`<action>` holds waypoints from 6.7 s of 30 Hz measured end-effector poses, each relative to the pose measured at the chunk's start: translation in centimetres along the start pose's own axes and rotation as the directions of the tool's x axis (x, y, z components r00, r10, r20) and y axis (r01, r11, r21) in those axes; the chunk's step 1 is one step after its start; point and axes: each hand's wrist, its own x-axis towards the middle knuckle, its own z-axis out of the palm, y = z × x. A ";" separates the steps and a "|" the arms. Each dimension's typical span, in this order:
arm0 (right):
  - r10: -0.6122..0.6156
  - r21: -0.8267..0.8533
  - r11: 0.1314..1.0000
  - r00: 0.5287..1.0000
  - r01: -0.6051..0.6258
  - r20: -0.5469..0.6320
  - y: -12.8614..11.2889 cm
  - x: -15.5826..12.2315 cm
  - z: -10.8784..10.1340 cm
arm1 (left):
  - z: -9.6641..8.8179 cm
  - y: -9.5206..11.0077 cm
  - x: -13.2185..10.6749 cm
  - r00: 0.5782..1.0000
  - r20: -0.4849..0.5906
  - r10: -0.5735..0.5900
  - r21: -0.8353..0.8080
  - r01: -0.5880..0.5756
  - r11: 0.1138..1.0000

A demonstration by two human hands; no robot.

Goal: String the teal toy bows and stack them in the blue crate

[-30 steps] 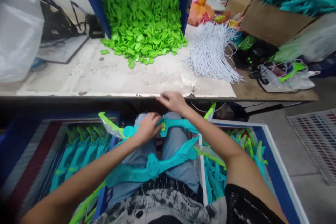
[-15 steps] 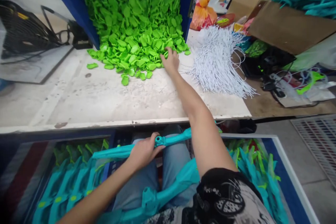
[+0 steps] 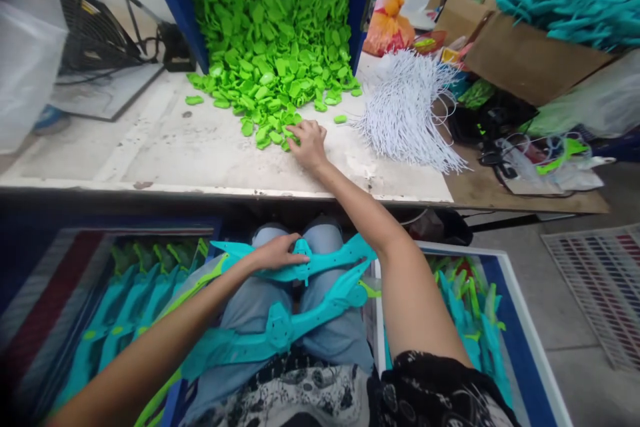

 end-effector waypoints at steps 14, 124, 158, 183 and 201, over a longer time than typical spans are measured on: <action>0.021 -0.073 0.997 0.983 -0.008 0.182 2.0 -1.0 -2.9 | 0.5 -0.4 -0.1 0.999 -0.033 0.026 -0.014 -0.026 1.000; 0.139 -0.098 0.987 0.975 -0.124 0.174 4.1 -10.6 -9.0 | 10.6 1.5 -8.4 0.970 -0.118 -0.211 -0.165 0.190 0.968; 0.099 0.280 0.922 0.860 -0.269 0.501 -8.1 -35.7 -6.1 | 10.9 0.2 -8.2 0.994 -0.080 -0.073 -0.520 0.021 0.854; -0.056 -0.253 0.960 0.970 0.117 0.238 1.7 -3.7 -3.7 | 14.4 2.2 -11.4 0.955 -0.278 0.100 0.467 0.044 0.883; -0.083 -0.031 0.996 0.993 0.086 0.088 6.0 -12.6 -8.8 | 7.6 0.5 -7.7 0.922 0.380 -0.068 -0.618 0.308 0.723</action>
